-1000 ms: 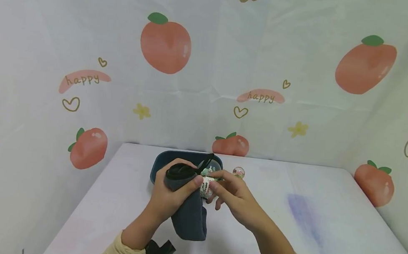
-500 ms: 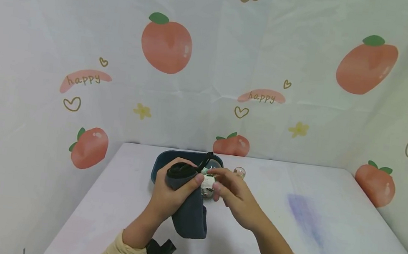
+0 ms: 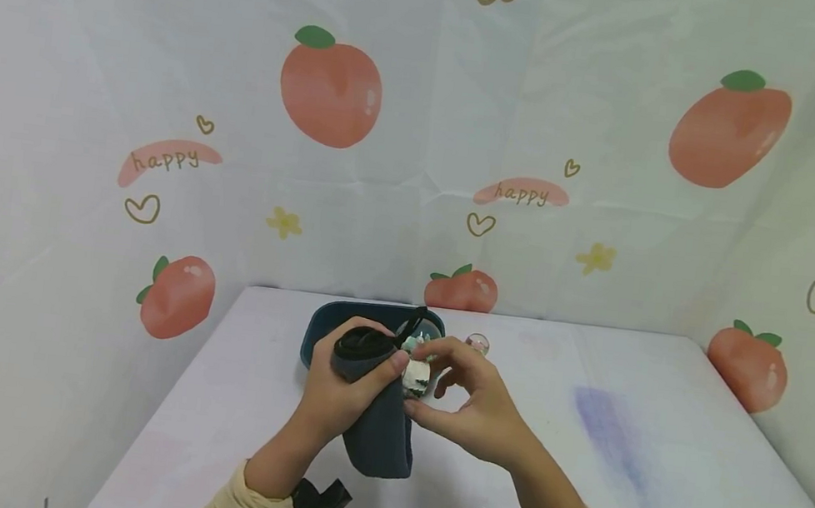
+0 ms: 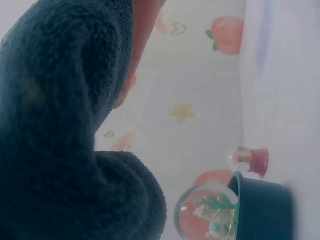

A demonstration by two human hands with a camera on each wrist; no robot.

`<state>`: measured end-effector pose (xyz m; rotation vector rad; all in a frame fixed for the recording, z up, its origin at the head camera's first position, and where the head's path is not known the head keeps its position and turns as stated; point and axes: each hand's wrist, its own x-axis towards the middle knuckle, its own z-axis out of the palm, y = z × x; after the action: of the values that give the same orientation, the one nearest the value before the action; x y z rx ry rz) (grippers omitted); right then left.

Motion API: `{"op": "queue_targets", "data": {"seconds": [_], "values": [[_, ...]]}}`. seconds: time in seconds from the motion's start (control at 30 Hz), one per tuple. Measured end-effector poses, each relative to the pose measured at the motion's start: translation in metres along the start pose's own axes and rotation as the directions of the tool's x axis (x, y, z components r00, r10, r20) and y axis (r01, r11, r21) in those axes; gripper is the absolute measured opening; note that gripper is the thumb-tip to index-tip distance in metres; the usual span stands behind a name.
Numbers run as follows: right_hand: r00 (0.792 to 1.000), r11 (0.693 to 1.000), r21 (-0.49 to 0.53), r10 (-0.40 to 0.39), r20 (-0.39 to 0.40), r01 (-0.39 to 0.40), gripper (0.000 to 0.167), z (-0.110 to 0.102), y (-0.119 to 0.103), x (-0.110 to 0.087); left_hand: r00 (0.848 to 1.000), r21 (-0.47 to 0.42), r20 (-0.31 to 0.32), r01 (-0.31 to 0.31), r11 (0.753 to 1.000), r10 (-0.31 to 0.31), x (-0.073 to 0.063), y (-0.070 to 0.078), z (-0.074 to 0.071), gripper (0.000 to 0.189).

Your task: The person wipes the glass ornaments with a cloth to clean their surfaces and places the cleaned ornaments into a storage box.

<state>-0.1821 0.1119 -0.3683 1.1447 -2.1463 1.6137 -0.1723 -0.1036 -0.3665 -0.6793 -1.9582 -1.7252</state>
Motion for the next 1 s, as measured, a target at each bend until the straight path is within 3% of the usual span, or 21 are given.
{"op": "queue_targets", "data": {"seconds": [0.1, 0.2, 0.3, 0.4, 0.53, 0.63, 0.73, 0.87, 1.0], "values": [[0.994, 0.995, 0.008, 0.100, 0.043, -0.100, 0.031, -0.002, -0.002, 0.001, 1.000, -0.003, -0.013, 0.018, 1.000, -0.018, 0.000, 0.000, -0.001, 0.023], [0.981, 0.982, 0.072, 0.165, 0.104, -0.173, 0.028, -0.004, -0.002, 0.003, 0.999, -0.010, -0.027, 0.024, 1.000, -0.024, 0.000, 0.001, -0.002, 0.022], [0.984, 0.983, 0.112, 0.131, 0.120, -0.145, 0.025, -0.005, -0.001, 0.003, 0.999, -0.017, -0.035, 0.006, 1.000, -0.006, 0.000, 0.001, -0.002, 0.022], [0.997, 0.994, 0.086, 0.059, 0.057, -0.063, 0.033, -0.006, 0.002, 0.002, 1.000, -0.013, -0.029, -0.004, 1.000, 0.004, 0.001, 0.001, -0.002, 0.023], [1.000, 0.999, 0.033, 0.018, -0.005, -0.018, 0.047, -0.005, 0.005, 0.000, 0.999, 0.036, -0.007, 0.038, 0.999, -0.037, 0.003, -0.002, 0.001, 0.025], [0.999, 0.999, 0.002, 0.047, 0.017, -0.047, 0.054, -0.005, 0.005, -0.002, 0.997, 0.063, 0.009, 0.070, 0.996, -0.071, 0.003, -0.004, 0.002, 0.026], [0.994, 0.995, -0.026, 0.101, 0.049, -0.100, 0.059, -0.005, 0.003, -0.003, 0.997, 0.057, 0.025, 0.065, 0.996, -0.066, 0.002, -0.006, 0.003, 0.026], [0.984, 0.986, -0.035, 0.166, 0.060, -0.165, 0.054, -0.005, 0.001, -0.002, 0.998, 0.053, 0.031, 0.046, 0.998, -0.048, 0.002, -0.008, 0.003, 0.025], [0.979, 0.979, -0.016, 0.202, 0.040, -0.202, 0.044, -0.004, 0.001, 0.001, 0.998, 0.057, -0.013, 0.058, 0.997, -0.057, 0.004, -0.009, -0.002, 0.024]]}}
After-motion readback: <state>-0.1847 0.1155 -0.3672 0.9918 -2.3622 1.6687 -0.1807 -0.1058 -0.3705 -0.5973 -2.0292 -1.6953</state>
